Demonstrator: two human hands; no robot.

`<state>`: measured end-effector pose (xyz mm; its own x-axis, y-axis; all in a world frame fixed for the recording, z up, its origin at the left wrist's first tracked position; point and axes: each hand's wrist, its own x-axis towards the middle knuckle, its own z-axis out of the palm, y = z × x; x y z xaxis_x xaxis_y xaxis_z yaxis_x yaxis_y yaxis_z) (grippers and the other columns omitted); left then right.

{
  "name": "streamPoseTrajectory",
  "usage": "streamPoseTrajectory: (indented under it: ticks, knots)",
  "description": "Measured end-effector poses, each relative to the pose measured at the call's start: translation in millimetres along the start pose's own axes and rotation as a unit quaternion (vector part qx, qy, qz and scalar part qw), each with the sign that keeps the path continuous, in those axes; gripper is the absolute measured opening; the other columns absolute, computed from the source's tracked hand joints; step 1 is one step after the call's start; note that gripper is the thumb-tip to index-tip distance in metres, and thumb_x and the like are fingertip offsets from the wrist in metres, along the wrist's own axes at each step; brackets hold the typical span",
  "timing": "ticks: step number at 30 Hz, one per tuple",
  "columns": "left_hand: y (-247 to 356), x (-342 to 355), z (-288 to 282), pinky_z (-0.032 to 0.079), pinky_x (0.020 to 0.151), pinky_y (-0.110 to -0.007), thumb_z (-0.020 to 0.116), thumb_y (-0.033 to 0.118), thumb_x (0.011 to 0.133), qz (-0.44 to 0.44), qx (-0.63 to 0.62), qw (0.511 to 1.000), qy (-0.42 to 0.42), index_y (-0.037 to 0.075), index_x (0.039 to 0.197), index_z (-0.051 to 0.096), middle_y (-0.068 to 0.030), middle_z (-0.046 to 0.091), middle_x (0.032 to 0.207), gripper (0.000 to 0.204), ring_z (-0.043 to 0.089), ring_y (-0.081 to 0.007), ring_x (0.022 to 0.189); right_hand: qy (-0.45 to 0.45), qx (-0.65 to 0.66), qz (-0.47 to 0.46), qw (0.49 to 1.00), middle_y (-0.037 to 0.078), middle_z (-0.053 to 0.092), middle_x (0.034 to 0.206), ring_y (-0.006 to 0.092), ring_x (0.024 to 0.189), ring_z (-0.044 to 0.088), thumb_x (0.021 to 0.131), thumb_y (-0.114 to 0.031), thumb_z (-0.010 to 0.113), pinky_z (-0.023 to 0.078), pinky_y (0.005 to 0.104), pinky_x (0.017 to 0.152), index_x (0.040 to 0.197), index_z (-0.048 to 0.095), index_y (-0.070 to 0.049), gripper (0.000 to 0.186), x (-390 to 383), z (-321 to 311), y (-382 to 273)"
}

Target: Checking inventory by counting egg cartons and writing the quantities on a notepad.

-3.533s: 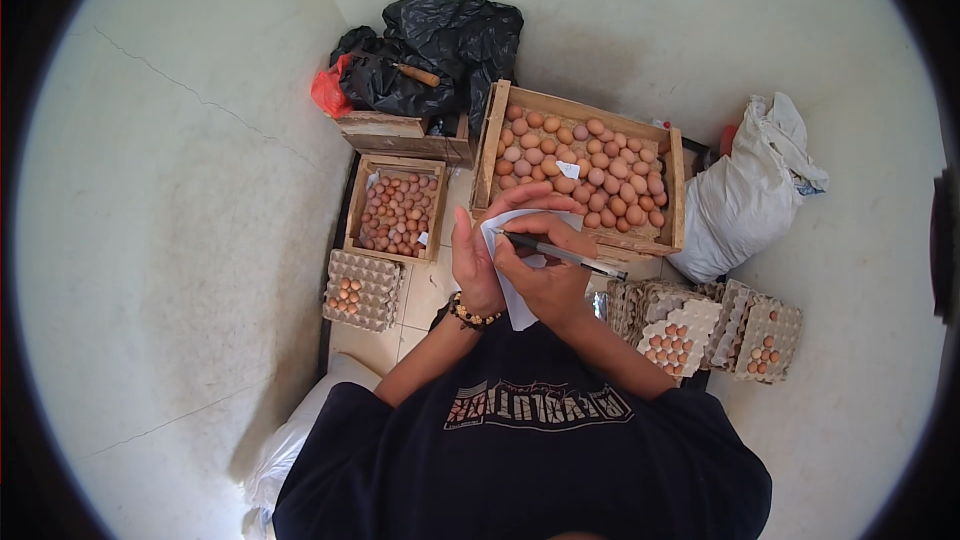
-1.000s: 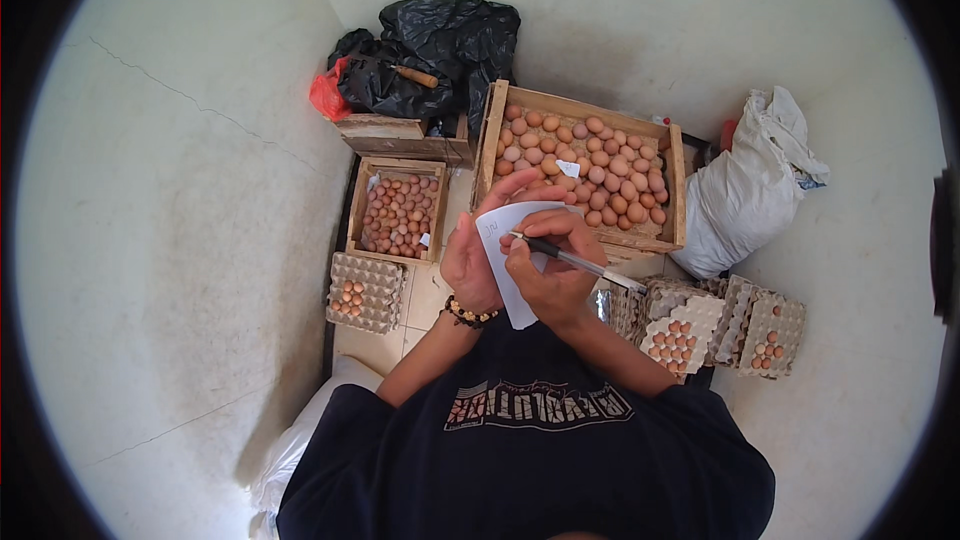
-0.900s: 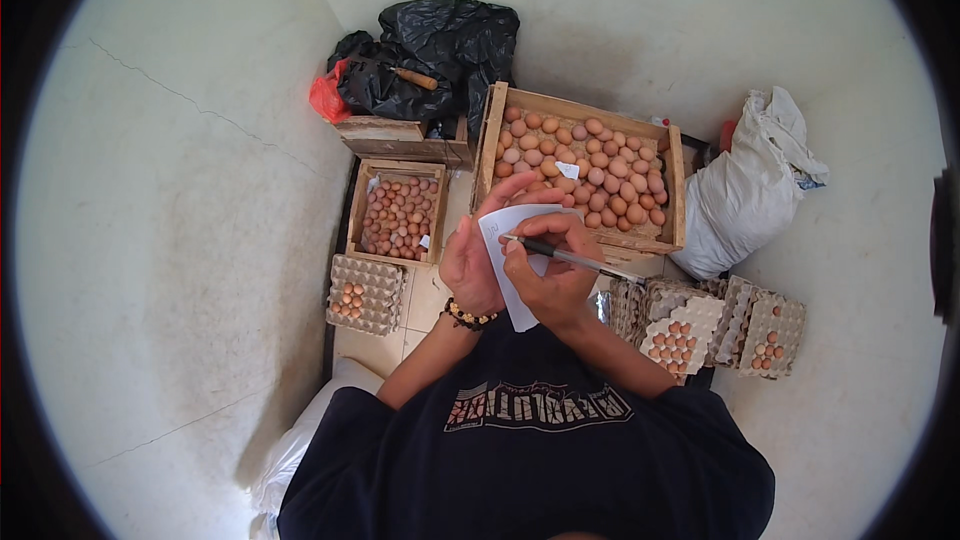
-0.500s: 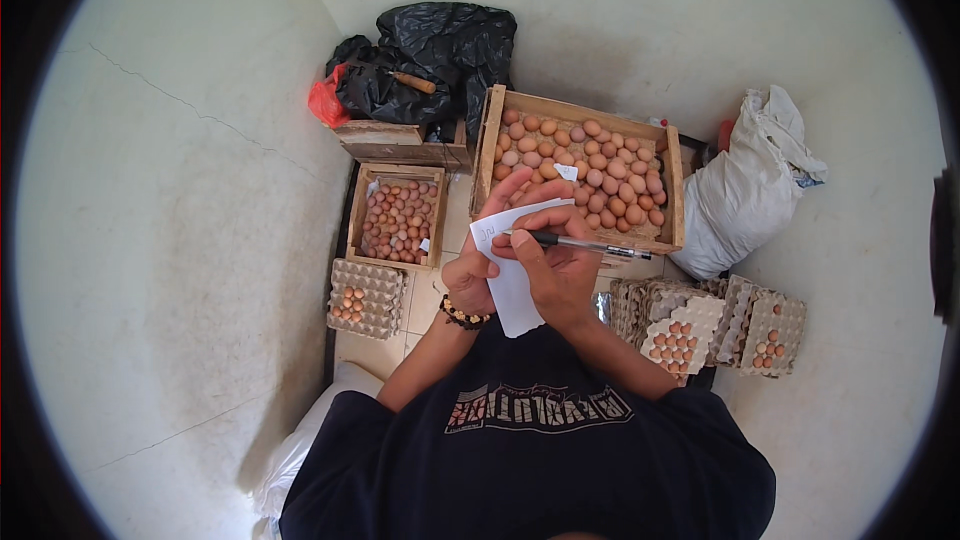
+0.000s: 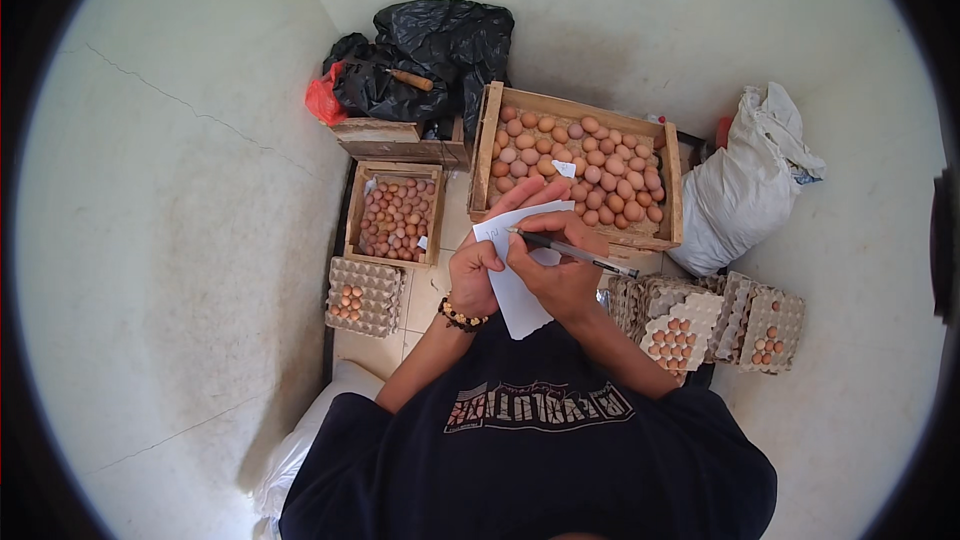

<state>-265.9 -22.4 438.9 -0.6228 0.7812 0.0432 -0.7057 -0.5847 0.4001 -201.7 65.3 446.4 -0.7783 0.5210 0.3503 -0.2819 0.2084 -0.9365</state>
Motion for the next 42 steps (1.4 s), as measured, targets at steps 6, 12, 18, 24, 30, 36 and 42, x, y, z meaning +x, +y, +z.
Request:
streamPoseTrajectory:
  ticks: [6, 12, 18, 24, 30, 36, 42]
  knots:
    - [-1, 0, 4, 0.019, 0.119, -0.043, 0.05, 0.016, 0.046, -0.002, 0.007, 1.0, -0.009, -0.007, 0.146, 0.025, -0.0264, 0.029, 0.15, 0.106, 0.024, -0.0361, 0.143, 0.001, -0.01, -0.004, 1.0, 0.007, 0.066, 0.08, 0.0113, 0.073, 0.066, 0.076, 0.001, 0.073, 0.055, 0.0235, 0.066, 0.086, 0.061, 0.003, 0.016, 2, -1, 0]
    - [-1, 1, 7, 0.018, 0.119, -0.042, 0.05, 0.017, 0.044, -0.002, 0.006, 1.0, -0.003, -0.008, 0.146, 0.023, -0.027, 0.028, 0.15, 0.108, 0.023, -0.0357, 0.143, -0.015, -0.038, -0.018, 0.999, 0.006, 0.066, 0.08, 0.0104, 0.071, 0.065, 0.075, 0.0, 0.073, 0.054, 0.0231, 0.065, 0.085, 0.062, 0.003, 0.015, 3, -5, 3]
    - [-2, 1, 3, 0.018, 0.119, -0.042, 0.051, 0.017, 0.045, 0.004, 0.018, 1.0, -0.023, -0.008, 0.146, 0.023, -0.0272, 0.028, 0.15, 0.108, 0.024, -0.0355, 0.143, -0.005, -0.033, -0.002, 0.999, 0.007, 0.066, 0.08, 0.0106, 0.07, 0.065, 0.074, 0.0, 0.073, 0.055, 0.0235, 0.065, 0.084, 0.061, 0.002, 0.016, 4, -4, 0]
    - [-1, 1, 2, 0.018, 0.119, -0.042, 0.052, 0.017, 0.046, -0.015, -0.024, 1.0, -0.014, -0.008, 0.146, 0.022, -0.0275, 0.028, 0.15, 0.107, 0.024, -0.0353, 0.143, -0.002, 0.026, -0.012, 1.0, 0.007, 0.066, 0.079, 0.0101, 0.069, 0.064, 0.075, 0.001, 0.072, 0.054, 0.0231, 0.063, 0.083, 0.06, 0.002, 0.015, 3, -4, 4]
    - [0, 1, 4, 0.019, 0.119, -0.042, 0.052, 0.017, 0.046, -0.004, 0.006, 1.0, -0.016, -0.008, 0.146, 0.023, -0.0277, 0.027, 0.151, 0.107, 0.026, -0.0355, 0.142, -0.019, -0.008, -0.03, 0.999, 0.007, 0.066, 0.078, 0.0099, 0.067, 0.064, 0.074, 0.001, 0.071, 0.053, 0.0231, 0.062, 0.081, 0.06, 0.001, 0.013, 5, -4, 6]
    - [-1, 2, 1, 0.019, 0.119, -0.042, 0.052, 0.018, 0.045, 0.001, 0.006, 1.0, -0.018, -0.009, 0.146, 0.023, -0.0279, 0.029, 0.15, 0.108, 0.027, -0.0356, 0.141, -0.01, -0.007, -0.023, 1.0, 0.006, 0.066, 0.078, 0.0099, 0.067, 0.064, 0.074, 0.001, 0.071, 0.053, 0.023, 0.061, 0.081, 0.06, 0.002, 0.013, 4, -1, 7]
    - [-1, 3, 1, 0.018, 0.119, -0.042, 0.052, 0.018, 0.045, -0.005, 0.017, 1.0, -0.019, -0.009, 0.146, 0.023, -0.0278, 0.028, 0.15, 0.108, 0.026, -0.0356, 0.142, -0.017, 0.012, -0.01, 1.0, 0.007, 0.066, 0.078, 0.0102, 0.069, 0.065, 0.074, 0.001, 0.071, 0.054, 0.0232, 0.062, 0.081, 0.06, 0.002, 0.014, 3, -4, 12]
